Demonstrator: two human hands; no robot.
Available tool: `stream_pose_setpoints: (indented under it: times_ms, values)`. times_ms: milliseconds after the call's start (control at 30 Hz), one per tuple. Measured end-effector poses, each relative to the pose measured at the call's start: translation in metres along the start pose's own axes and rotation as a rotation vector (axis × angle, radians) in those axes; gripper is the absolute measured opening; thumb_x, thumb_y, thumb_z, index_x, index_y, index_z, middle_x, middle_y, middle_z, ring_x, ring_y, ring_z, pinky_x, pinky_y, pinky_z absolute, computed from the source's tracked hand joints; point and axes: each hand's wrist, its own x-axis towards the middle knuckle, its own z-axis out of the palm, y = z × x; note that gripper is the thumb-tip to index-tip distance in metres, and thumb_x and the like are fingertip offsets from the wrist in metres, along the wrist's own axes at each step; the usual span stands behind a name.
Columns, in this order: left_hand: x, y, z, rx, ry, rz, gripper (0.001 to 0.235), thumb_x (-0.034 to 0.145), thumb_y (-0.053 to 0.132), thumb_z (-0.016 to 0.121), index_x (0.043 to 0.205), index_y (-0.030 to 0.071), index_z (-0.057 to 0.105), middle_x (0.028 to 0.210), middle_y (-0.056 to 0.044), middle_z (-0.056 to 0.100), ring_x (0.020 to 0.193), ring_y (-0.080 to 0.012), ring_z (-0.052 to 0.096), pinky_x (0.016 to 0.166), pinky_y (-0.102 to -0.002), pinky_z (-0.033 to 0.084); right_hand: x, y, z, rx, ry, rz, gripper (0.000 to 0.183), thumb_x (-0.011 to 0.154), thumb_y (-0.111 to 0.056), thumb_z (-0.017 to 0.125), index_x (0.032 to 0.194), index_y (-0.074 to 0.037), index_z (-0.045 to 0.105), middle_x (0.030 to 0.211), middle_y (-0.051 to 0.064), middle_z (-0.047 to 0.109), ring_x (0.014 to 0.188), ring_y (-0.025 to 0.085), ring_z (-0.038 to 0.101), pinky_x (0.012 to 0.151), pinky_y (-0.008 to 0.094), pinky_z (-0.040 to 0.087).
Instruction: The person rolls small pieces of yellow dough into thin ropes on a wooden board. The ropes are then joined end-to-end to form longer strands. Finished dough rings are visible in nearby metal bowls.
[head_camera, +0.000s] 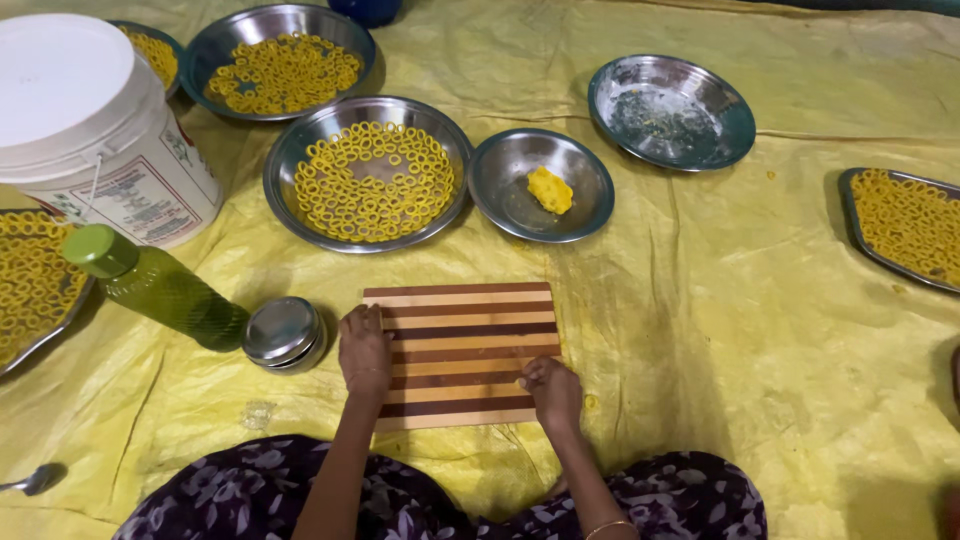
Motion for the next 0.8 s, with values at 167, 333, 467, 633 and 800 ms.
stream_pose_setpoints:
  times_ms: [167, 333, 467, 633, 800]
  values:
    - [-0.017, 0.033, 0.021, 0.078, -0.212, 0.290, 0.062, 0.095, 0.011, 0.056, 0.155, 0.006, 0.043, 0.150, -0.017, 0.047, 0.141, -0.0339, 0.042, 0.120, -0.042, 0.041, -0.004, -0.002, 0.003, -0.071, 0.009, -0.110, 0.008, 0.081, -0.003, 0.078, 0.087, -0.007, 0.080, 0.090, 0.010, 0.079, 0.079, 0.019, 0.076, 0.074, 0.034, 0.060]
    - [-0.018, 0.056, 0.017, 0.031, -0.483, 0.312, 0.070, 0.103, 0.053, 0.031, 0.161, 0.015, 0.018, 0.166, -0.013, 0.015, 0.152, -0.0317, 0.009, 0.124, -0.049, 0.007, -0.002, 0.006, -0.008, 0.330, -0.163, 0.305, 0.029, 0.082, -0.006, 0.076, 0.109, -0.018, 0.075, 0.096, 0.006, 0.080, 0.081, 0.018, 0.078, 0.073, 0.032, 0.064]
    - [-0.015, 0.056, 0.006, 0.029, -0.549, 0.276, 0.069, 0.104, 0.055, 0.025, 0.161, 0.015, 0.022, 0.167, -0.010, 0.016, 0.155, -0.0303, 0.010, 0.127, -0.048, 0.008, 0.012, 0.011, -0.012, 0.221, 0.029, 0.207, 0.025, 0.088, -0.016, 0.074, 0.111, -0.011, 0.080, 0.106, 0.014, 0.080, 0.094, 0.026, 0.075, 0.086, 0.041, 0.060]
    - [-0.013, 0.055, 0.004, -0.057, -0.555, 0.229, 0.065, 0.104, 0.053, 0.025, 0.157, 0.015, 0.029, 0.167, -0.008, 0.019, 0.154, -0.0292, 0.012, 0.126, -0.048, 0.009, 0.053, 0.007, 0.012, -0.227, 0.250, -0.134, 0.051, 0.105, -0.040, 0.051, 0.143, -0.006, 0.054, 0.158, 0.023, 0.044, 0.147, 0.041, 0.035, 0.120, 0.054, 0.029]
    - [-0.011, 0.051, 0.006, -0.080, -0.555, 0.237, 0.065, 0.105, 0.053, 0.027, 0.157, 0.013, 0.032, 0.166, -0.009, 0.022, 0.154, -0.0289, 0.013, 0.127, -0.048, 0.009, 0.055, -0.011, 0.055, -0.608, 0.282, -0.240, 0.069, 0.108, -0.044, 0.033, 0.160, 0.000, 0.019, 0.166, 0.029, 0.007, 0.155, 0.044, 0.002, 0.124, 0.059, 0.004]
